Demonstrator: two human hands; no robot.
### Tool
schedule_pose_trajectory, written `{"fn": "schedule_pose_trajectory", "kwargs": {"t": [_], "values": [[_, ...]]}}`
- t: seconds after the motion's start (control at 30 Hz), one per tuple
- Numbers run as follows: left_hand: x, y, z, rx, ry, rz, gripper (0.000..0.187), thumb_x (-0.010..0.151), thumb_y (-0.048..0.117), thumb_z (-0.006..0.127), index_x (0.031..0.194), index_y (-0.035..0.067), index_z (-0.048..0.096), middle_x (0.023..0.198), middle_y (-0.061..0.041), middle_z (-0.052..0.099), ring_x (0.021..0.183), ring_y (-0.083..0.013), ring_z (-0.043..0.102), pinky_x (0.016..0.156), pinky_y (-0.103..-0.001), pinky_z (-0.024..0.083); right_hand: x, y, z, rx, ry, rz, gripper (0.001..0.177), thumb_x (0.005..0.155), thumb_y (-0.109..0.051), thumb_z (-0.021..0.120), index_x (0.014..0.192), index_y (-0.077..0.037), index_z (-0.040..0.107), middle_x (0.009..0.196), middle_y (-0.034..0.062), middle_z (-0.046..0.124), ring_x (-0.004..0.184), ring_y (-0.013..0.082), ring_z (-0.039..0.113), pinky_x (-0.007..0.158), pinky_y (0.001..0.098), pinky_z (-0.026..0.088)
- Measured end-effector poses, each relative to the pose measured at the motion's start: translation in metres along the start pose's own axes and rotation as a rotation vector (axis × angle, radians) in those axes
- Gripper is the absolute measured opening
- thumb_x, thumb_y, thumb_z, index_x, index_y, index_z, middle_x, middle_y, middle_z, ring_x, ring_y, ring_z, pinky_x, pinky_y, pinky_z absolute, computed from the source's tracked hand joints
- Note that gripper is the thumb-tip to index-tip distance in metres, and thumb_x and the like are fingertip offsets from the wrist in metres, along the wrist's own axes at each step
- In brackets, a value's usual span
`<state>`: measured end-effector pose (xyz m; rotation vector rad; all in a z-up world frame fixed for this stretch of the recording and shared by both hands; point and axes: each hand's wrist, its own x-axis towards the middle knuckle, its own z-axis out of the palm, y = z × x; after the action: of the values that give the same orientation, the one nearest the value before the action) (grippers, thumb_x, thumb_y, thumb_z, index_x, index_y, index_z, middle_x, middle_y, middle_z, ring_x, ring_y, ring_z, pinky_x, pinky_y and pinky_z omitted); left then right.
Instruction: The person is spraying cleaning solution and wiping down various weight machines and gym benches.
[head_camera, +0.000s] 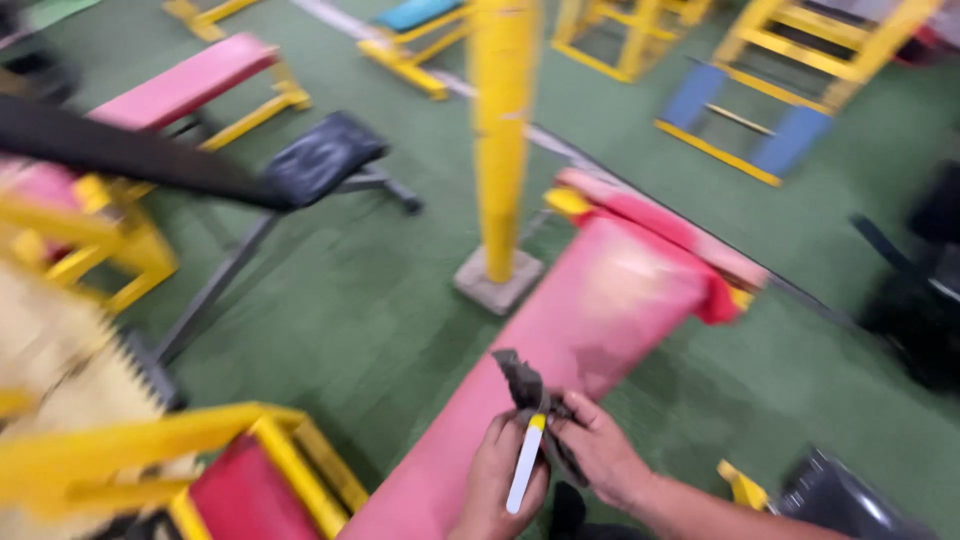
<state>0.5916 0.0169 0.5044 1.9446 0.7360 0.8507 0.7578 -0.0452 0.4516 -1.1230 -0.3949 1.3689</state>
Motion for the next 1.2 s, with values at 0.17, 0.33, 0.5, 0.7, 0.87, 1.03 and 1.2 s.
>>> {"fn": "schedule_pose_trajectory", "kwargs": {"t": [0.17,0.33,0.5,0.7,0.87,1.03,1.2], "values": [[0.069,0.044,0.065,-0.104,-0.211,0.151,0.047,0.077,0.003,0.064,0.123,0.002,0.060,0.119,-0.023,0.063,0.106,-0.0452,0.065,0.087,-0.047,0.057,-0.028,-0.066,-0.055,0.077,0.214,-0.197,0.033,0.098,-0.002,0.055,0.130,-0.001,0.062,0.111,0.0032,0.070,0.103,0.0121,0.065,0.090,0.0288,0.054],[0.116,0.063,0.123,-0.159,-0.387,0.239,0.046,0.077,0.003,0.064,0.122,0.002,0.059,0.119,-0.023,0.063,0.105,-0.0457,0.065,0.086,-0.047,0.056,-0.043,-0.099,-0.097,0.119,0.412,-0.319,0.035,0.098,-0.003,0.053,0.133,-0.002,0.062,0.113,0.0039,0.070,0.105,0.0118,0.065,0.091,0.0274,0.053],[0.162,0.062,0.169,-0.176,-0.544,0.247,0.046,0.077,0.002,0.063,0.123,0.003,0.060,0.112,-0.022,0.064,0.101,-0.0460,0.065,0.083,-0.048,0.056,-0.031,-0.124,-0.132,0.201,0.536,-0.412,0.035,0.099,-0.003,0.053,0.133,-0.002,0.061,0.112,0.0039,0.069,0.103,0.0110,0.064,0.089,0.0264,0.053],[0.223,0.063,0.202,-0.158,-0.660,0.392,0.047,0.075,0.003,0.063,0.122,0.002,0.058,0.115,-0.023,0.063,0.101,-0.0462,0.065,0.082,-0.049,0.056,-0.007,-0.156,-0.151,0.150,0.718,-0.426,0.034,0.099,-0.005,0.051,0.131,-0.002,0.062,0.108,0.0042,0.069,0.097,0.0108,0.063,0.084,0.0266,0.053],[0.268,0.071,0.231,-0.118,-0.752,0.451,0.045,0.075,0.005,0.063,0.120,0.002,0.058,0.118,-0.023,0.064,0.103,-0.0455,0.065,0.082,-0.049,0.057,0.006,-0.182,-0.169,0.211,0.789,-0.512,0.035,0.100,-0.004,0.050,0.133,-0.003,0.062,0.108,0.0048,0.068,0.096,0.0120,0.062,0.084,0.0269,0.052],[0.298,0.076,0.266,-0.146,-0.822,0.466,0.046,0.076,0.007,0.063,0.122,0.003,0.058,0.117,-0.022,0.064,0.103,-0.0445,0.065,0.083,-0.048,0.058,0.018,-0.204,-0.198,0.171,0.868,-0.580,0.034,0.100,-0.004,0.051,0.132,-0.003,0.061,0.112,0.0033,0.068,0.102,0.0109,0.063,0.089,0.0258,0.052],[0.319,0.089,0.302,-0.156,-0.844,0.434,0.049,0.076,0.006,0.062,0.124,0.002,0.057,0.115,-0.022,0.063,0.102,-0.0452,0.065,0.083,-0.050,0.056,0.024,-0.228,-0.227,0.115,0.917,-0.592,0.033,0.101,-0.005,0.050,0.132,-0.003,0.061,0.114,0.0037,0.067,0.103,0.0103,0.062,0.090,0.0256,0.052]]}}
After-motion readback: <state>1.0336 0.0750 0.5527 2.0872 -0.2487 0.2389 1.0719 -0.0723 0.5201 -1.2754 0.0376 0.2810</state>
